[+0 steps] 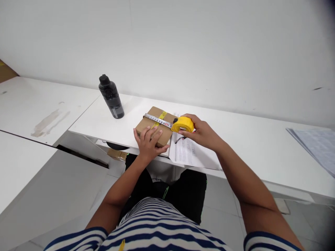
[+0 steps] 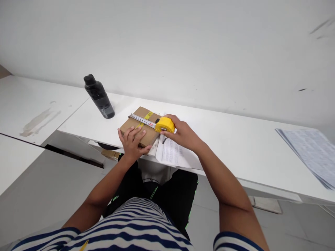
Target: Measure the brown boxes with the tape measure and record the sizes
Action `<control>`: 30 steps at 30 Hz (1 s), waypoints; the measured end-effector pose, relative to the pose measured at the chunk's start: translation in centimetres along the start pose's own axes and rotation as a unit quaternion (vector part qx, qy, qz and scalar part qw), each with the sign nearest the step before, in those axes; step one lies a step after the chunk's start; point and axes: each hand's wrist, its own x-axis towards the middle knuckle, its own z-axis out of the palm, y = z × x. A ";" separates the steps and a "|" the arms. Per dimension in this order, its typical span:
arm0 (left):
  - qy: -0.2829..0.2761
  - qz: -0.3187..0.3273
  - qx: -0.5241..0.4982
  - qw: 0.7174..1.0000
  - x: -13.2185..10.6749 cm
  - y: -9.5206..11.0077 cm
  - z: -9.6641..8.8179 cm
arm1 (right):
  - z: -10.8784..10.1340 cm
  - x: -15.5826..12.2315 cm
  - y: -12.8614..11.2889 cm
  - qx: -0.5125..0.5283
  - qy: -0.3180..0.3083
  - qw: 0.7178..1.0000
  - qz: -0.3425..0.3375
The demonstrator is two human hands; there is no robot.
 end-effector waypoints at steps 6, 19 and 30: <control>-0.088 0.009 -0.020 0.996 3.8 -0.9 -3.9 | -0.5 -1.0 0.7 -0.011 0.008 1.000 0.015; -0.210 -0.017 0.038 0.977 7.8 -2.4 -5.6 | 1.5 2.2 0.1 0.014 0.082 0.997 0.009; -0.178 -0.014 0.006 0.984 7.4 -2.5 -5.5 | 5.1 9.5 -2.3 -0.077 0.060 0.989 0.110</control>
